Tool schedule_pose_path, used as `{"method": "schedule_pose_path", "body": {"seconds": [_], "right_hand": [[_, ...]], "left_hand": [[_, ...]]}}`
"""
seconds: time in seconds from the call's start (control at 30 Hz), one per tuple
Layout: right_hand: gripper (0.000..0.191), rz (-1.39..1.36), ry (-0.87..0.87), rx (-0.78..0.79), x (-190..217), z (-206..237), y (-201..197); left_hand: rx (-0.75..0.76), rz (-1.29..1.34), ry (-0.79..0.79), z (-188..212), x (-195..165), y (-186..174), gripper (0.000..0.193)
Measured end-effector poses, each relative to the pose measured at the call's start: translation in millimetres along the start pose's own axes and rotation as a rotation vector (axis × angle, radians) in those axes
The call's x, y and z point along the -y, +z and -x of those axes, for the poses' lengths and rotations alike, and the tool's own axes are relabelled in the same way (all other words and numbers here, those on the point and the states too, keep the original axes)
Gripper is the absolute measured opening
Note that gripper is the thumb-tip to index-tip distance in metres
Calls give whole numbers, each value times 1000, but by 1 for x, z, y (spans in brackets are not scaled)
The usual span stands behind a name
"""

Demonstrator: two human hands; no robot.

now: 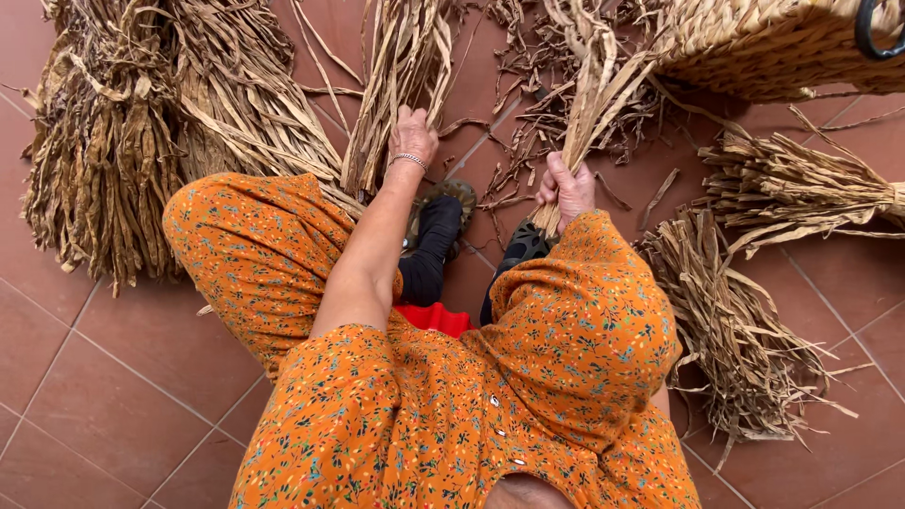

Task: The person sits on a tiled floor and processes dried plant fibers. They gather bundles of fibers, align them, and trim the ends using shears. The person repeatedly handles the fibers, separates strands, and cuts them to uniform lengths.

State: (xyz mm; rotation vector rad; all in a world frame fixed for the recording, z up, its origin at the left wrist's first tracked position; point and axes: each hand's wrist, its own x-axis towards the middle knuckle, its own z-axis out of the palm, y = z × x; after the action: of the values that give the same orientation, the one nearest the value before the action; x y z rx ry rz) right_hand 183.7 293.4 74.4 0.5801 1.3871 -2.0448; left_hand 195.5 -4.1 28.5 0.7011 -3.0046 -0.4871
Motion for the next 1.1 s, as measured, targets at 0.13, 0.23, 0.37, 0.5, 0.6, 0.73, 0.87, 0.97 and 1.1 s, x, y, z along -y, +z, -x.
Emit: {"method": "schedule_pose_path", "body": {"seconds": [0.13, 0.23, 0.37, 0.5, 0.6, 0.73, 0.87, 0.97, 1.1], "right_hand": [[26, -34, -38, 2, 15, -5, 0], [21, -83, -52, 45, 24, -10, 7], [17, 1, -55, 96, 29, -13, 19], [20, 52, -50, 84, 34, -13, 25], [21, 94, -95, 108, 42, -13, 23], [24, 234, -57, 149, 45, -11, 21], [30, 302, -53, 195, 32, -6, 20], [28, 267, 41, 129, 34, -15, 11], [25, 22, -53, 170, 48, -23, -7]], "left_hand": [[65, 475, -166, -6, -6, -9, 10], [570, 1249, -627, 3, -26, -23, 22], [738, 1655, -477, 12, -63, -36, 25], [790, 1667, -393, 16, -92, -34, 25], [817, 1684, -372, 16, -96, -29, 24], [740, 1695, -339, 11, -95, -21, 25], [701, 1540, -352, 3, -98, -14, 20], [658, 1367, -364, 0, -95, -16, 16], [623, 1406, -385, -1, -83, -27, 14]]}}
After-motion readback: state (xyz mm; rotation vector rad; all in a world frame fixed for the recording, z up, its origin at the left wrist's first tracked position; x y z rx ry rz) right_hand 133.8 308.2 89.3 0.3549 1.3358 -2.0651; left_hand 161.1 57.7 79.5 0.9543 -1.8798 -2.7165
